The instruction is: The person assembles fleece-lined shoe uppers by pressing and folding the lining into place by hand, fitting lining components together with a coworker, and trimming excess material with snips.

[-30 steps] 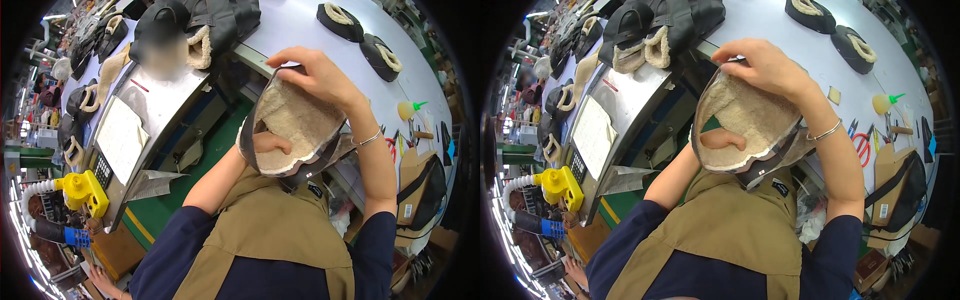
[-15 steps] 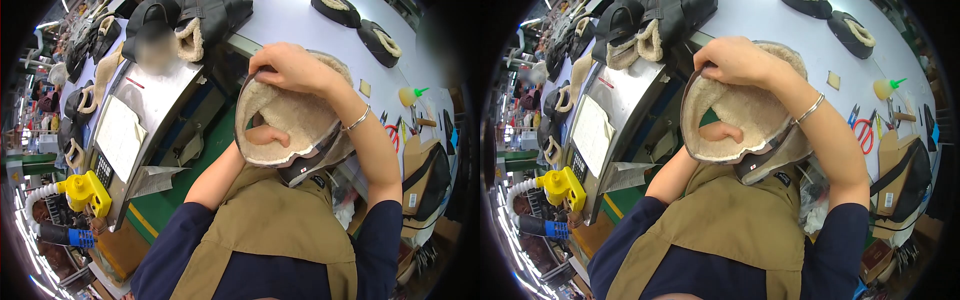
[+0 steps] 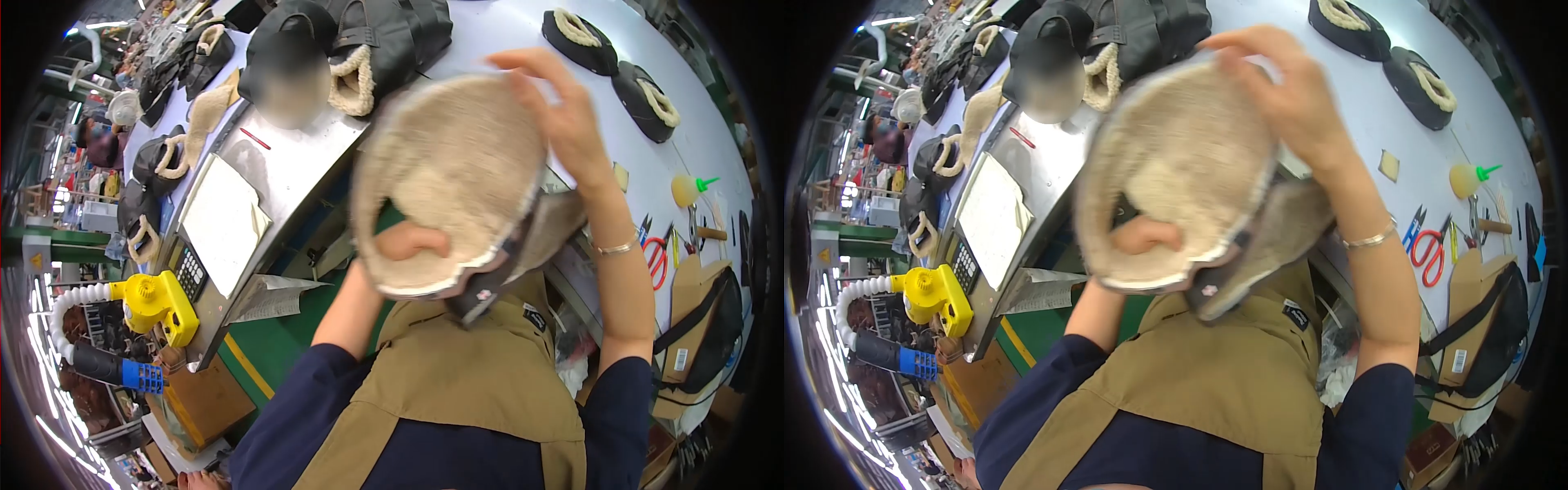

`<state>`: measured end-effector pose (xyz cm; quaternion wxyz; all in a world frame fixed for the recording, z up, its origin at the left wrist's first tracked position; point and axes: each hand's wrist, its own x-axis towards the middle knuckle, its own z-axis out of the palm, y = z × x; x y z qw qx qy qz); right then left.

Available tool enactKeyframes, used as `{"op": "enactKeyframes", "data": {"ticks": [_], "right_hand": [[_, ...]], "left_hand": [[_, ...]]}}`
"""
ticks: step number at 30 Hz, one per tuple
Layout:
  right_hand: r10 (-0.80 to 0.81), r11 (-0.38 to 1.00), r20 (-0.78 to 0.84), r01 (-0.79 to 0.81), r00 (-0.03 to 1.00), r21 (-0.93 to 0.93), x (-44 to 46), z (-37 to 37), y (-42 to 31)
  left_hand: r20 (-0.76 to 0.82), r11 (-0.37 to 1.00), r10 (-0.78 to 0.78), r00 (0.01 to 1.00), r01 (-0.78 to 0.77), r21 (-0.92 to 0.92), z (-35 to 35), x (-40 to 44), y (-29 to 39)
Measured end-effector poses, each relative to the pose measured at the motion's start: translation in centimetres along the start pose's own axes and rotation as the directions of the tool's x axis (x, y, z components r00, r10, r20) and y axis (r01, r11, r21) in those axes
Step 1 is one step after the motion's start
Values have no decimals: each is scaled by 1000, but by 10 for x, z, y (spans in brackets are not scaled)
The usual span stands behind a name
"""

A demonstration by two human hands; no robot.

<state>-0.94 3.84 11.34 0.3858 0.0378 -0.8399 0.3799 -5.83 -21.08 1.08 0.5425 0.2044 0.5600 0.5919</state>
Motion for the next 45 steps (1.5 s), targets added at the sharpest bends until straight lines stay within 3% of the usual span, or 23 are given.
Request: {"op": "enactKeyframes", "data": {"ticks": [2,3,6,8,10,12,14,15,18,20,22,24,26,27,30,32,33,35,39,42,44,45], "right_hand": [[115,993,-167,-109,979,46,-9,-25,12],[172,982,-204,-184,964,-40,-18,-35,16],[263,932,-184,-299,947,-206,-63,-42,47],[283,902,-152,-316,947,-293,-94,-35,64],[315,867,-135,-342,940,-362,-125,-24,76],[351,827,-112,-364,930,-428,-148,-17,85],[320,824,-162,-358,934,-439,-148,-10,78],[304,823,-183,-354,935,-445,-148,-7,76],[333,812,-195,-386,922,-437,-148,-8,79],[328,814,-198,-382,924,-438,-149,-7,79],[309,814,-207,-371,928,-447,-148,-5,81],[288,805,-216,-358,933,-472,-149,-4,81],[255,796,-241,-344,937,-497,-147,-1,77],[238,790,-254,-339,938,-511,-145,1,74],[153,861,-260,-257,954,-438,-125,31,54],[-6,946,-68,-17,998,-322,-98,68,33],[-153,960,0,149,988,-236,-84,91,29],[-288,938,107,303,952,-169,-60,134,19],[-340,880,223,393,913,-268,-25,192,26],[-324,853,194,374,926,-364,-12,208,52],[-306,861,162,345,938,-374,-7,210,61],[-290,859,184,340,939,-383,-6,209,64]], "left_hand": [[-249,976,123,961,-71,207,-40,-37,21],[-391,939,210,896,-74,335,-63,-58,33],[-666,732,503,552,138,667,-131,-111,69],[-643,516,693,324,399,758,-167,-125,87],[-469,285,855,219,558,780,-177,-108,99],[-368,221,884,289,434,873,-165,-59,102],[-474,362,748,464,313,878,-135,-1,97],[-412,346,776,477,223,911,-145,31,80],[-388,364,846,365,136,921,-161,76,87],[-360,303,882,304,218,928,-165,86,119],[-335,300,914,231,172,938,-176,96,140],[-380,325,899,216,251,912,-182,111,138],[-282,126,908,310,439,890,-205,124,112],[-282,142,913,295,420,896,-203,122,111],[-331,193,879,344,377,906,-203,115,113],[-334,211,861,384,328,921,-203,108,111],[-326,216,855,404,295,931,-209,106,108],[-336,257,828,450,229,939,-207,99,109],[-310,279,804,507,138,950,-200,73,103],[-265,297,870,417,-14,955,-190,44,89],[-206,126,942,263,291,948,-197,30,74],[-251,130,941,225,447,885,-197,29,70]]}}
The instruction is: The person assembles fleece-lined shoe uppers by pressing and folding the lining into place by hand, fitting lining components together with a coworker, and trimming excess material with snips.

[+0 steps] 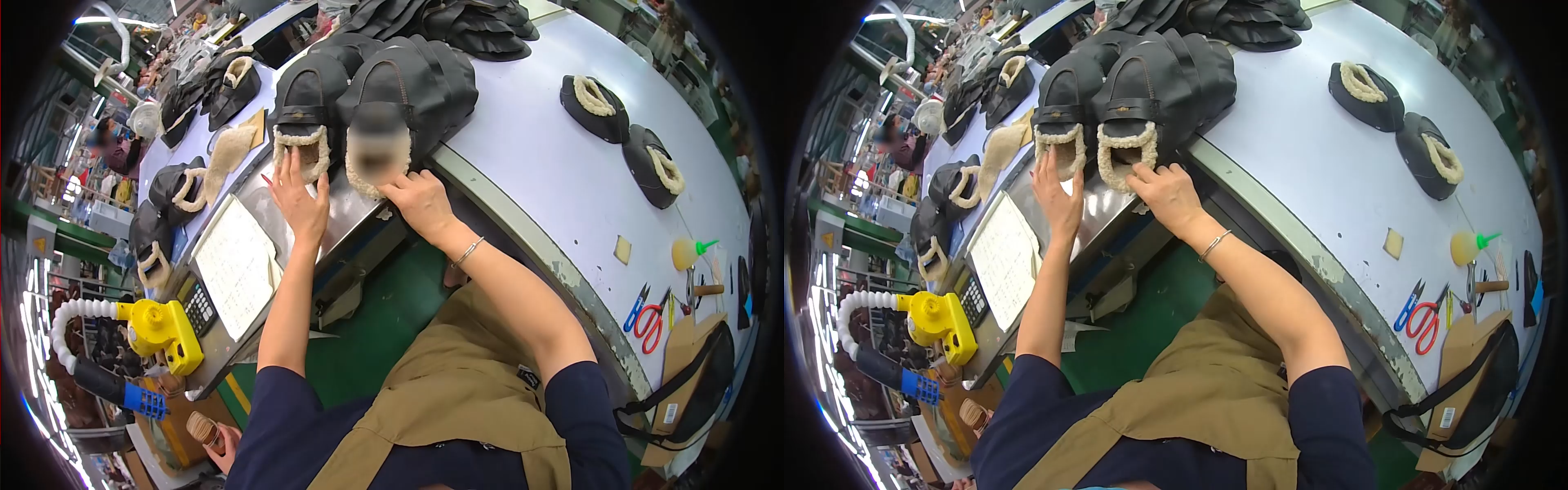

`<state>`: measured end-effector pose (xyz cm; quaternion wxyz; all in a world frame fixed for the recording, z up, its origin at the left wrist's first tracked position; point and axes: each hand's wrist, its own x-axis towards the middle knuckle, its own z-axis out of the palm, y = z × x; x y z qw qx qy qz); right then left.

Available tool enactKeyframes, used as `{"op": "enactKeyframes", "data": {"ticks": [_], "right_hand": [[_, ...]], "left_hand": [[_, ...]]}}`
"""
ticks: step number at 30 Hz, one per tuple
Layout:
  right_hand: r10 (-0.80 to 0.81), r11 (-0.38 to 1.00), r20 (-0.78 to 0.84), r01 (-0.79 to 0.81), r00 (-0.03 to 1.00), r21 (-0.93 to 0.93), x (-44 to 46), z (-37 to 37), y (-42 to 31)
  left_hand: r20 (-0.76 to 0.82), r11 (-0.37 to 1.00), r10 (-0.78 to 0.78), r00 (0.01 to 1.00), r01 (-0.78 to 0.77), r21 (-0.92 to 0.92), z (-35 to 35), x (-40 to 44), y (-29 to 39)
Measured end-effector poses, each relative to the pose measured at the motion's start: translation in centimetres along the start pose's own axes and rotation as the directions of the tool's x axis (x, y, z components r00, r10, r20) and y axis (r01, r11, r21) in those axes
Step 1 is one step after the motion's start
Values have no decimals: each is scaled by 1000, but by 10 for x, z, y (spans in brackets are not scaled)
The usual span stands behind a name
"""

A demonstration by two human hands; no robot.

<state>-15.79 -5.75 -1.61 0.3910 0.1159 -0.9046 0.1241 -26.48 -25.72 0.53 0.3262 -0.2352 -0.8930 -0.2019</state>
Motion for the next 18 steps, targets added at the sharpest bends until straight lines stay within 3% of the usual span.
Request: {"op": "enactKeyframes", "data": {"ticks": [3,8,11,14,17,18], "right_hand": [[0,1000,30,0,1000,-17,3,4,2],[6,1000,84,-3,996,-29,13,7,2],[44,999,89,-44,995,9,22,14,1],[95,995,137,-99,986,24,19,29,-1],[85,994,196,-96,977,46,17,25,-3],[62,995,199,-77,978,69,16,19,-4]], "left_hand": [[92,998,-42,995,37,53,18,0,-15],[44,990,104,994,-99,-99,45,52,-42],[56,990,140,989,-137,-44,66,58,-53],[185,998,25,982,-15,-53,74,40,-63],[201,1000,18,979,-18,-2,63,23,-65],[227,998,-36,973,46,-38,55,18,-60]]}}
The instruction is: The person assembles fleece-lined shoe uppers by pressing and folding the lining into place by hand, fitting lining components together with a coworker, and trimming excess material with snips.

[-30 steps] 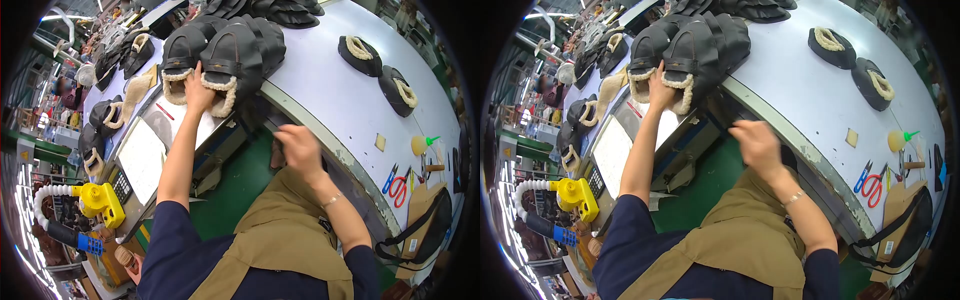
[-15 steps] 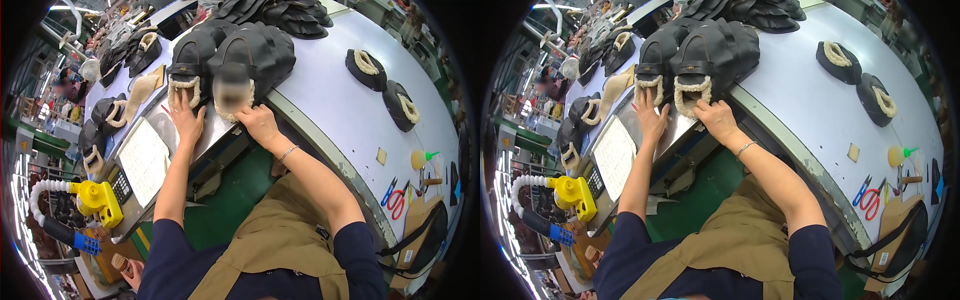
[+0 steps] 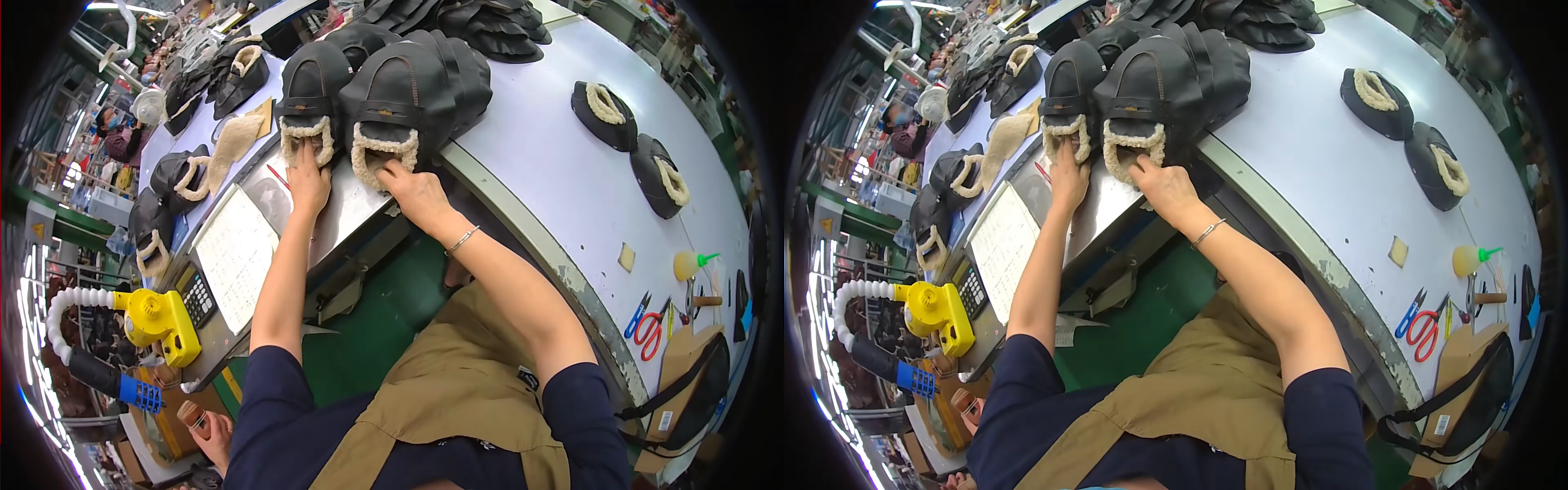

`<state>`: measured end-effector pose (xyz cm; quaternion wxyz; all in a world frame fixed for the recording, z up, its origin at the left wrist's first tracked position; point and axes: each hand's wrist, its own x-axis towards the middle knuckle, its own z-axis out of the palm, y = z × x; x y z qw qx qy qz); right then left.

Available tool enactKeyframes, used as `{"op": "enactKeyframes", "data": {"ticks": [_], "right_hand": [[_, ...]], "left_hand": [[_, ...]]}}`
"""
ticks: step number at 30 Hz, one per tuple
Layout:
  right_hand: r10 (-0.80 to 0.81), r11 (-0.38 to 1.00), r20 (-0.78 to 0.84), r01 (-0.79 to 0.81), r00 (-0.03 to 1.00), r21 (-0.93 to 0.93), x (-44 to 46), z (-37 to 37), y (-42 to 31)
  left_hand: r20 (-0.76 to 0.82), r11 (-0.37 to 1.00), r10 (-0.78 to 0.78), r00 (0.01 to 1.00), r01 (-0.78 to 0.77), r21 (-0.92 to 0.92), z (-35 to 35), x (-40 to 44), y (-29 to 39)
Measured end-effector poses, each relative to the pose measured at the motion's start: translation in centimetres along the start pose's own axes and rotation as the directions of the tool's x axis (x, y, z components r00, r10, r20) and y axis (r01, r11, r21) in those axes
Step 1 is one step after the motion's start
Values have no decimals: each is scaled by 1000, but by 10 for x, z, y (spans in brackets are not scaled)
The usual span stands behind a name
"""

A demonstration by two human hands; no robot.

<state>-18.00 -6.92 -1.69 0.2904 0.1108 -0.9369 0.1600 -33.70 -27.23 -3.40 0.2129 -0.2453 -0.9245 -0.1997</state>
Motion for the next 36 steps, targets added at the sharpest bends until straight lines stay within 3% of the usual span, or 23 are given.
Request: {"op": "enactKeyframes", "data": {"ticks": [4,7,10,12,13,14,16,18,20,23,25,26,27,28,29,30,32,35,36], "right_hand": [[-56,995,9,55,998,89,-19,-19,-7],[-81,985,-16,82,997,152,-40,-32,-11],[-20,978,-86,38,996,206,-63,-54,-9],[82,967,-68,-63,994,246,-80,-75,-1],[133,959,-54,-115,990,259,-87,-84,8],[184,947,-68,-158,981,280,-94,-96,17],[378,886,18,-367,926,283,-113,-114,43],[451,868,-42,-428,891,250,-132,-132,73],[558,812,-24,-539,830,225,-151,-153,94],[639,764,0,-634,769,122,-185,-161,123],[574,817,-52,-568,817,103,-190,-156,123],[501,865,-97,-494,860,91,-192,-150,126],[488,873,-96,-482,868,79,-193,-146,130],[475,880,-94,-470,875,68,-195,-143,134],[466,884,-74,-461,882,75,-199,-141,140],[460,887,-63,-455,886,76,-201,-140,145],[516,853,-5,-513,857,94,-203,-143,146],[549,827,44,-550,834,116,-211,-143,157],[570,800,51,-568,820,195,-210,-141,153]], "left_hand": [[-66,998,8,998,-12,-61,-16,-28,14],[-228,999,39,973,-43,-13,-37,-46,33],[-336,986,-75,939,21,-163,-56,-74,64],[-331,920,-69,941,-68,-385,-56,-93,91],[-281,870,-71,957,-78,-486,-58,-101,115],[-101,790,-117,988,31,-612,-57,-113,137],[-18,722,38,999,-40,-691,-34,-126,165],[178,517,27,984,139,-845,-16,-132,201],[345,419,57,937,291,-860,-7,-129,231],[390,349,118,913,330,-877,10,-126,262],[414,214,131,901,382,-899,17,-129,278],[317,220,173,932,277,-935,20,-131,282],[43,389,188,981,-34,-921,37,-136,287],[-88,438,175,981,-157,-885,46,-141,293],[231,276,72,970,203,-939,14,-141,300],[82,342,49,995,60,-938,47,-151,304],[451,31,-25,892,452,-891,43,-161,314],[613,-201,-21,790,597,-777,51,-170,325],[618,-212,-7,786,603,-769,51,-171,325]]}}
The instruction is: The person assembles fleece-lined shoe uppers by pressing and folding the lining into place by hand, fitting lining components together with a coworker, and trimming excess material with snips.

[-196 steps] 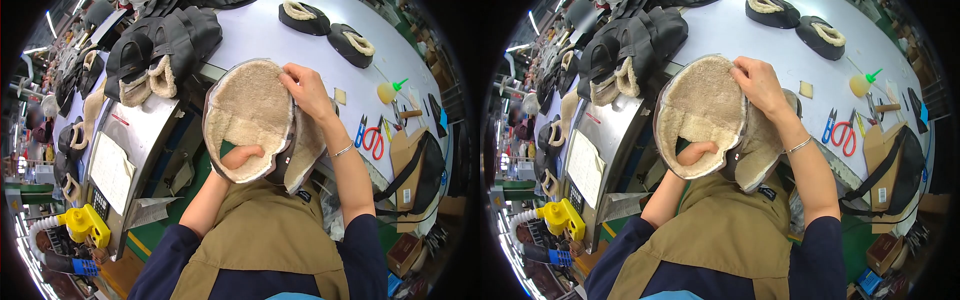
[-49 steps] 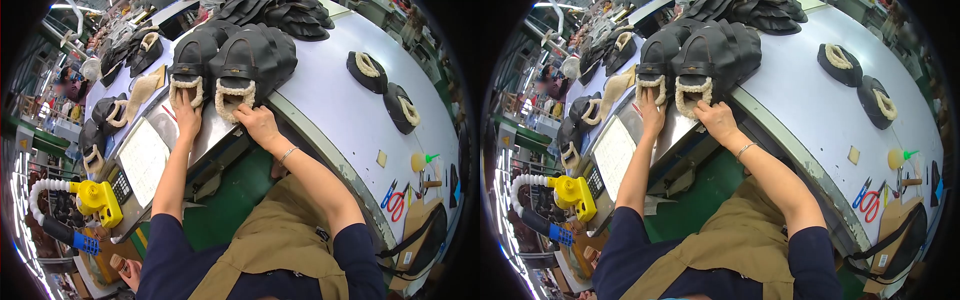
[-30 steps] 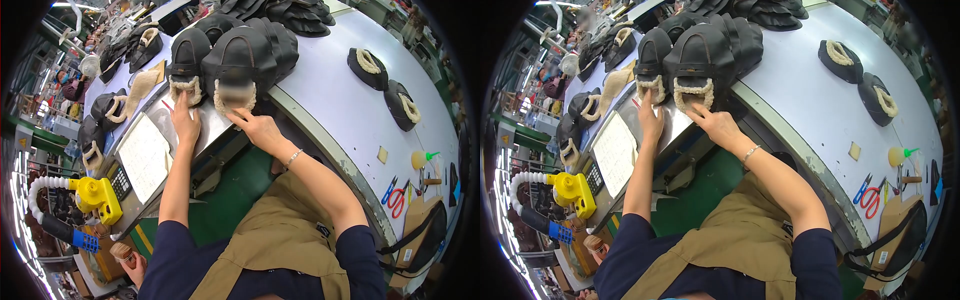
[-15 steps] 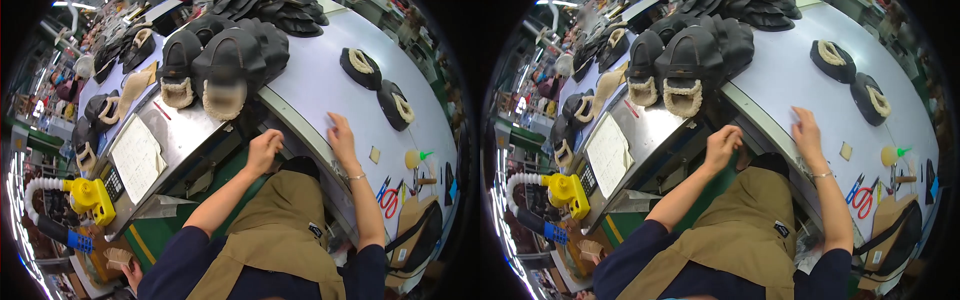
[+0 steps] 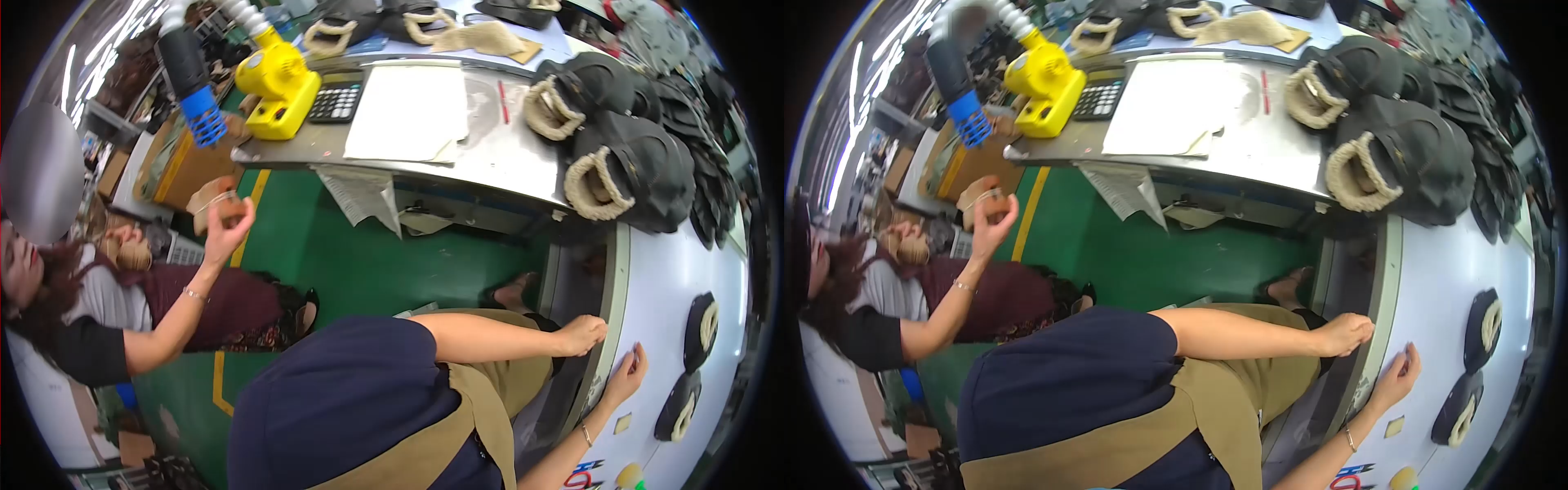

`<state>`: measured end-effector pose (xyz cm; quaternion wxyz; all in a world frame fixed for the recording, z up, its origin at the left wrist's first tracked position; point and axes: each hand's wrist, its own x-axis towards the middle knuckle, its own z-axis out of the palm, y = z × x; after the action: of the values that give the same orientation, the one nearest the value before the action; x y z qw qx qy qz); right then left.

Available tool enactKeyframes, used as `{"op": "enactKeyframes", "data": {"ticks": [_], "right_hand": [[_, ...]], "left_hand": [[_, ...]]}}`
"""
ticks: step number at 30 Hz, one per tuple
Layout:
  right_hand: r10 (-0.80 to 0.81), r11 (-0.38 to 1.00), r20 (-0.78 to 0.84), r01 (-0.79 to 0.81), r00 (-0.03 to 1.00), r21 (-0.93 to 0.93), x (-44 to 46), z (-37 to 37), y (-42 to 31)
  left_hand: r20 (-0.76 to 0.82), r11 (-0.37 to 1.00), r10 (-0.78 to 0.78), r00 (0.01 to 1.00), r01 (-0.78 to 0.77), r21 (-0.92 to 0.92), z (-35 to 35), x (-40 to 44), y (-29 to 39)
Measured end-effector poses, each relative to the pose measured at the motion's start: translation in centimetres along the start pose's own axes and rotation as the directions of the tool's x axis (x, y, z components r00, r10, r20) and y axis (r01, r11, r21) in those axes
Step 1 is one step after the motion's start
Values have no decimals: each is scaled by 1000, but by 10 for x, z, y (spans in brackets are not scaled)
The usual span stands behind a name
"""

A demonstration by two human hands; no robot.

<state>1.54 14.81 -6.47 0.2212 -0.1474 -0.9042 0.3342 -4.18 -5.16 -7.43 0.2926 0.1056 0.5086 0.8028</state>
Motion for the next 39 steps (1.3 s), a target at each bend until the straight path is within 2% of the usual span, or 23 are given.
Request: {"op": "enactKeyframes", "data": {"ticks": [2,3,5,6,7,9,10,11,14,17,18,20,21,22,24,26,27,28,30,33,36,39], "right_hand": [[66,986,12,-67,998,154,-5,5,-4],[100,952,47,-109,994,285,-10,9,-20],[163,827,136,-211,977,521,-31,18,-61],[140,802,148,-200,979,563,-39,25,-67],[182,732,162,-244,970,637,-43,29,-74],[265,566,190,-312,945,763,-48,37,-96],[302,504,95,-243,949,829,-49,42,-127],[337,430,89,-237,937,871,-54,45,-133],[272,177,232,-285,934,942,-56,38,-118],[164,16,296,-302,941,953,-46,31,-93],[138,-12,306,-307,942,952,-44,29,-95],[167,-37,320,-318,933,947,-41,28,-100],[184,-49,328,-324,927,945,-41,25,-107],[245,-19,325,-330,914,944,-42,23,-119],[205,-9,327,-332,923,943,-43,23,-115],[101,-29,348,-347,932,937,-39,22,-94],[198,-5,335,-341,921,940,-42,22,-109],[293,17,315,-335,903,942,-48,23,-132],[414,52,284,-334,865,941,-55,27,-161],[408,113,267,-339,873,934,-68,30,-143],[415,200,236,-341,879,918,-80,27,-116],[422,260,232,-363,876,895,-89,31,-102]], "left_hand": [[1,998,-55,998,55,-24,1,1,0],[17,999,-32,999,32,-23,0,-2,5],[49,1000,9,999,-9,-17,2,-11,20],[61,995,-9,998,15,-98,4,-17,25],[99,988,-61,993,74,-132,7,-21,28],[181,996,-64,981,75,-51,13,-27,26],[227,1000,-20,974,24,-14,14,-34,29],[227,999,40,973,-34,-32,17,-42,33],[335,980,-12,942,-55,189,12,-54,52],[364,889,257,895,-367,273,20,-46,28],[376,871,255,891,-380,310,19,-48,27],[398,830,251,882,-408,381,17,-52,27],[398,801,307,864,-460,382,16,-63,37],[410,854,236,881,-389,345,14,-71,46],[452,886,39,891,-240,396,7,-94,81],[455,835,191,870,-388,390,12,-72,38],[453,799,265,851,-457,391,15,-62,16],[442,899,75,894,-252,358,8,-94,69],[452,961,-132,882,2,276,-2,-116,104],[500,993,-105,860,60,106,-4,-116,104],[515,991,35,856,39,-131,0,-103,84],[549,921,-115,828,296,-253,-9,-100,92]]}}
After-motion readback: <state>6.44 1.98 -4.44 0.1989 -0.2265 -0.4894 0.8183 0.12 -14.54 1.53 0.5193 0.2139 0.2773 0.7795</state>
